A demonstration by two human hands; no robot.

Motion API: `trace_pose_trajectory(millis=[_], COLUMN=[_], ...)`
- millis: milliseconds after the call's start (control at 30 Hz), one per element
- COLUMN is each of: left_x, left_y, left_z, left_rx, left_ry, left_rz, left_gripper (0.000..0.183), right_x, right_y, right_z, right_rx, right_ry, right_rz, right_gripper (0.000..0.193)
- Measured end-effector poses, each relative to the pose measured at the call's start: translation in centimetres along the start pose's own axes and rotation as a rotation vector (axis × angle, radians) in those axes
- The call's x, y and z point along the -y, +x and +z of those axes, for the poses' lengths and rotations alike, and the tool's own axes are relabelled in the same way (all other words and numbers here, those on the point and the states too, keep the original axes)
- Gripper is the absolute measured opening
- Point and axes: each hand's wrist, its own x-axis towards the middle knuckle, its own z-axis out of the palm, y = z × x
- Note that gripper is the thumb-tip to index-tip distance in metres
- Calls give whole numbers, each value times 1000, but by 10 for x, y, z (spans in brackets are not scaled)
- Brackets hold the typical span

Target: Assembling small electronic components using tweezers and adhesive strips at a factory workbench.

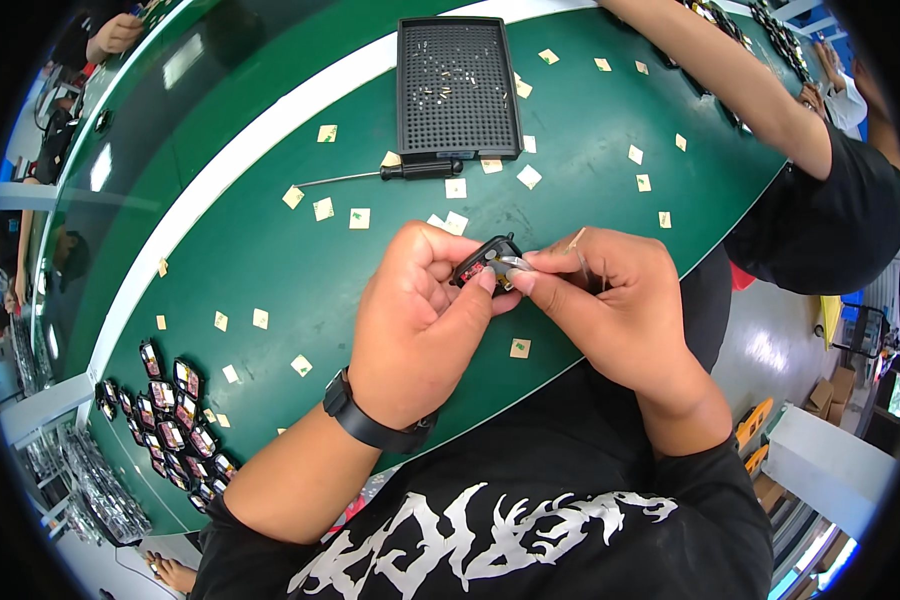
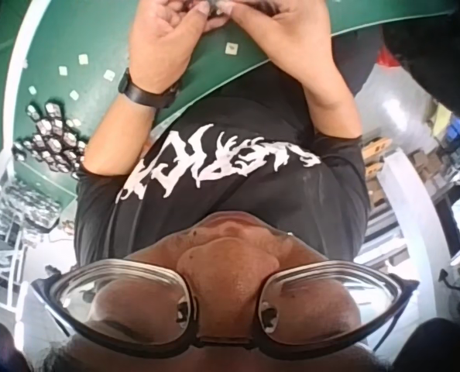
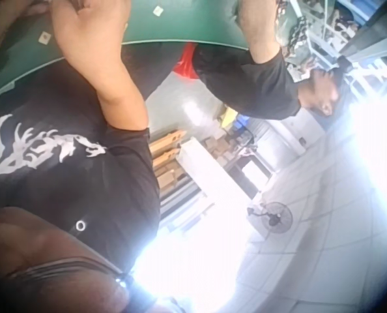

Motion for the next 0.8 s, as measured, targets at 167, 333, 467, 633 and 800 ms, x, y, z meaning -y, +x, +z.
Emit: trace_pose_trajectory(millis=[167, 333, 467, 633, 800], left_x=[1, -3, 2, 4, 6], left_y=[1, 2, 2, 3, 4], left_z=[-2, -3, -5, -6, -7], left_rx=[-14, -5, 6, 50, 73], left_ry=[-3, -96, -115, -118, -118], left_rz=[-8, -62, -39, -19, 9], left_gripper=[18, 18, 20, 23, 25], right_x=[-6, -6, -1, -3, 0], right_y=[2, -2, 2, 3, 8], right_z=[5, 12, 11, 9, 5], right_rx=[-27, -50, -16, 25, 45], right_ry=[6, 1, -22, 308, 401], right_rz=[-130, -153, -51, 211, 309], right_gripper=[6, 6, 8, 16, 16])
